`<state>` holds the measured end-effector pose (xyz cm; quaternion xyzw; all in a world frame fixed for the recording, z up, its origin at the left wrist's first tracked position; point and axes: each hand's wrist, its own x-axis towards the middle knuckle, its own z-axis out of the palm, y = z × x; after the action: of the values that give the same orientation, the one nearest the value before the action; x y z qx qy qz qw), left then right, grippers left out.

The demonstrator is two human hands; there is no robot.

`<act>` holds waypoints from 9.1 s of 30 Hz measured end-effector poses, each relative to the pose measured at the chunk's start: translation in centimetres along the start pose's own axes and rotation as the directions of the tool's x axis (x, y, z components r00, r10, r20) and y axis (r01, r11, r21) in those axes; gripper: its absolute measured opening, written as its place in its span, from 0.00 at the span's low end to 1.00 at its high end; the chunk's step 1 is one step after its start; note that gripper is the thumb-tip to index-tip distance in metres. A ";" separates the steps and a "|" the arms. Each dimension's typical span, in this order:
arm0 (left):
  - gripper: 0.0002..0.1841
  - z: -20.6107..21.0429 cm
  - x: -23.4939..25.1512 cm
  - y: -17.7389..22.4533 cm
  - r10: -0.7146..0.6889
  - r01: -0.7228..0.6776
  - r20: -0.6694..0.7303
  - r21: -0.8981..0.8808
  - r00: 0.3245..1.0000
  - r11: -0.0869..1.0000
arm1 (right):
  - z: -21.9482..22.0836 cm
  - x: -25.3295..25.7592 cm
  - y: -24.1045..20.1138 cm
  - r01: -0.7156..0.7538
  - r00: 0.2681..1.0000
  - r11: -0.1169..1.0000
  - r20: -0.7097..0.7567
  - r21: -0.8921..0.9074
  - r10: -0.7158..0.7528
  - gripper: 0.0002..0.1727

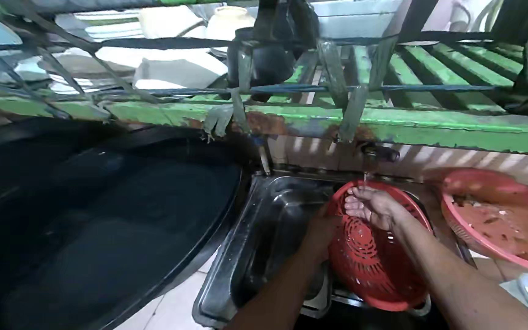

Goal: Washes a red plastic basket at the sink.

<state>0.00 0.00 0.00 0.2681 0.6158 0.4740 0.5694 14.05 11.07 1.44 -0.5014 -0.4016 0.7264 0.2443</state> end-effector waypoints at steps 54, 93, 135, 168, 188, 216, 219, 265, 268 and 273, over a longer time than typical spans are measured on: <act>0.32 0.3 -0.3 7.1 0.481 -0.581 0.365 0.681 0.797 0.445 | -5.7 2.2 7.1 0.006 0.965 0.955 0.253 -0.298 0.073 0.18; 0.35 0.5 -2.0 6.2 0.322 -0.321 0.118 0.630 0.939 0.707 | -3.8 2.5 5.7 0.127 0.933 0.886 -0.250 -0.446 -0.259 0.17; 0.29 2.1 0.0 2.3 0.609 -0.659 0.346 0.625 0.714 0.418 | -3.1 -1.1 2.6 0.067 0.991 0.941 -0.083 -0.332 -0.100 0.12; 0.29 2.3 -10.7 -3.2 0.465 -0.506 0.205 0.437 0.861 0.744 | -24.0 -31.4 15.7 -0.203 0.627 0.881 -0.748 -0.427 -0.218 0.40; 0.18 6.7 -13.2 -2.2 0.527 -0.521 0.200 0.629 0.826 0.577 | -0.4 -15.6 5.7 0.498 0.594 0.398 -0.032 -0.771 -0.804 0.31; 0.21 4.7 -14.7 -0.7 0.156 -0.249 0.194 0.752 0.969 0.610 | 0.0 -16.1 7.0 0.621 0.395 -0.003 0.317 -0.784 -0.862 0.23; 0.28 5.2 -15.5 -1.5 0.139 -0.155 0.082 0.720 0.987 0.677 | -3.9 -14.4 6.1 0.417 0.696 0.395 0.008 -0.819 -0.718 0.29; 0.34 3.9 -12.8 -6.4 0.027 -0.018 -0.017 0.400 1.000 0.916 | -7.6 -13.3 17.9 0.310 0.829 0.244 0.136 -0.919 -0.542 0.20; 0.35 3.2 -12.5 -7.0 0.001 0.027 -0.066 0.415 0.998 0.909 | -5.9 -15.8 20.3 0.425 0.882 0.341 0.298 -0.838 -0.366 0.20; 0.35 3.3 -12.8 -6.7 0.015 0.000 -0.032 0.405 0.999 0.914 | -8.2 -15.3 12.1 0.410 0.739 -0.077 0.380 -0.909 -0.557 0.16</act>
<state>7.17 -12.95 0.12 0.3744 0.7094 0.3429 0.4889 27.99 -4.55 -1.88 -0.3943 -0.9026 0.1181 0.1260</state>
